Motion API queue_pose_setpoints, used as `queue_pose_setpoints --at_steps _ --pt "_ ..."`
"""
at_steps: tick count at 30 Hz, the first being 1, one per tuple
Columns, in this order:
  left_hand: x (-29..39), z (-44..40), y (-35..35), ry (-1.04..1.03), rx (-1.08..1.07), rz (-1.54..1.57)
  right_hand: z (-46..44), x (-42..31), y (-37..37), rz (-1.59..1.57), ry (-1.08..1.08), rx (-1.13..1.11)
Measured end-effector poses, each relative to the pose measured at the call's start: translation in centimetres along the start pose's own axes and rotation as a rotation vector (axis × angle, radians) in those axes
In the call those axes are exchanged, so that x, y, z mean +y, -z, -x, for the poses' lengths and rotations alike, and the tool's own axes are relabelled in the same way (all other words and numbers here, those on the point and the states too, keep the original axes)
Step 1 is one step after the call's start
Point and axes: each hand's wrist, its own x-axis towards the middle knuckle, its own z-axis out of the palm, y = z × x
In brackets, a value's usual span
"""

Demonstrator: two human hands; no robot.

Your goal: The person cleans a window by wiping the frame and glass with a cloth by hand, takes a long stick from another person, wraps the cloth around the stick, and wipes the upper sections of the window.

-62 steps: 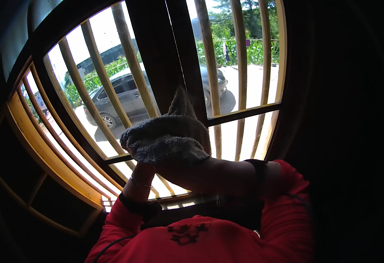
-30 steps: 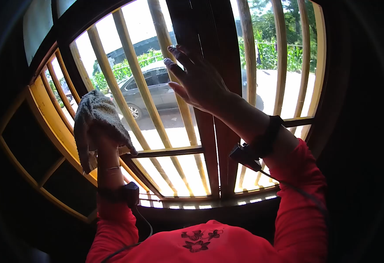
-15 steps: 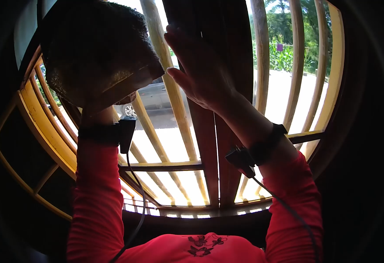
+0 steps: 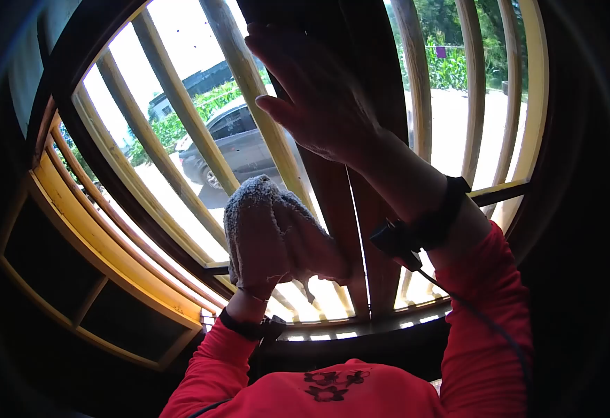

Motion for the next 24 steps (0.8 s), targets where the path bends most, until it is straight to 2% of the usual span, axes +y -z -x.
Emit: queue_pose_setpoints --at_steps 4,6,9,13,18,24 --pt "4.2 -9.0 5.8 -0.321 0.366 -0.264 0.0 0.4 0.1 -0.044 0.004 0.029" --pt "4.0 -11.9 8.9 -0.470 0.389 -0.387 0.0 0.3 0.4 -0.067 0.003 0.024" --pt "1.7 -18.2 14.2 -0.428 0.376 -0.680 -0.1 -0.2 0.8 -0.082 -0.007 -0.001" --pt "0.3 -20.6 16.6 -0.382 0.340 -1.023 -0.1 -0.1 1.2 -0.090 -0.015 -0.028" --pt "-1.0 -18.6 17.3 -0.359 0.370 -0.999 -0.1 -0.1 0.9 -0.081 -0.003 0.003" --pt "-3.5 -17.0 23.3 -0.233 0.474 -0.981 -0.1 -0.7 0.9 -0.075 -0.036 -0.045"
